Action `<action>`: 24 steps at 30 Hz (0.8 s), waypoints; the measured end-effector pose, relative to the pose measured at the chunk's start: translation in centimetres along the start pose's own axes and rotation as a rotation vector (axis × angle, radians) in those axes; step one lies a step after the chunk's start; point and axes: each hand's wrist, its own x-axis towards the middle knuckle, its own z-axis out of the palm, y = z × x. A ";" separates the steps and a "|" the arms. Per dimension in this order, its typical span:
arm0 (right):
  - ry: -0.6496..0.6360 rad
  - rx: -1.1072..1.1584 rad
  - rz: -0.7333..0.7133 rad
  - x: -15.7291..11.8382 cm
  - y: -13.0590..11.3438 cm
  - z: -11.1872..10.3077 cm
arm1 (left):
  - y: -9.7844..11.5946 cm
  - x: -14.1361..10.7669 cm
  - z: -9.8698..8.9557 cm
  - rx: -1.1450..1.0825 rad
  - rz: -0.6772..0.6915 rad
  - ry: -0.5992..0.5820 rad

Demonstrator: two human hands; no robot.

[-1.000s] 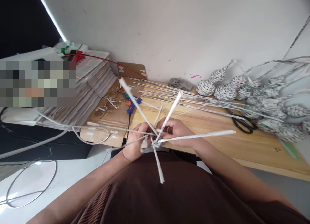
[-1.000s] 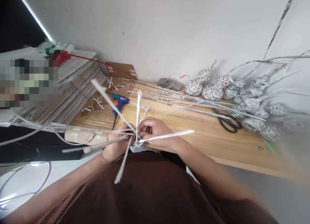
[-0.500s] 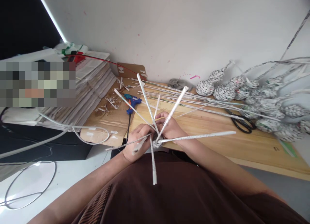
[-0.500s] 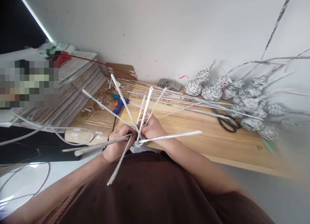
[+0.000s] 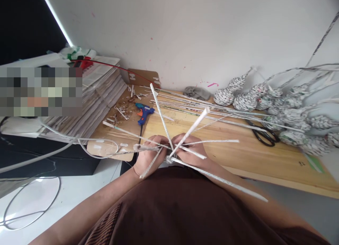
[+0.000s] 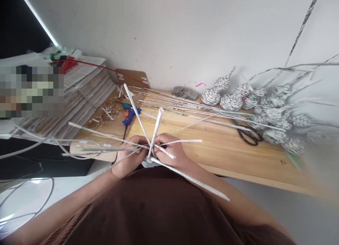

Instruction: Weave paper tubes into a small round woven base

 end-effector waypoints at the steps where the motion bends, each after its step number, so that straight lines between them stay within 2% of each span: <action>1: -0.014 0.009 -0.024 -0.1 0.1 -0.1 | 0.1 0.1 -0.1 0.001 0.010 -0.013; 4: -0.048 0.037 -0.023 -0.2 0.4 -0.2 | 0.4 0.3 -0.5 -0.018 0.032 -0.055; 11: -0.187 0.273 0.306 0.4 -1.0 -1.2 | 0.7 0.4 -1.0 -0.123 0.046 -0.018; 14: -0.151 0.236 0.319 0.8 -1.1 -1.5 | 0.4 0.2 -1.1 -0.165 0.099 -0.056; 18: -0.088 0.216 0.324 1.2 0.0 -1.0 | -0.2 0.0 -0.8 -0.200 0.134 -0.023; 24: -0.033 0.310 0.309 -0.2 0.6 -0.1 | -0.8 -0.3 -0.2 -0.141 0.092 -0.016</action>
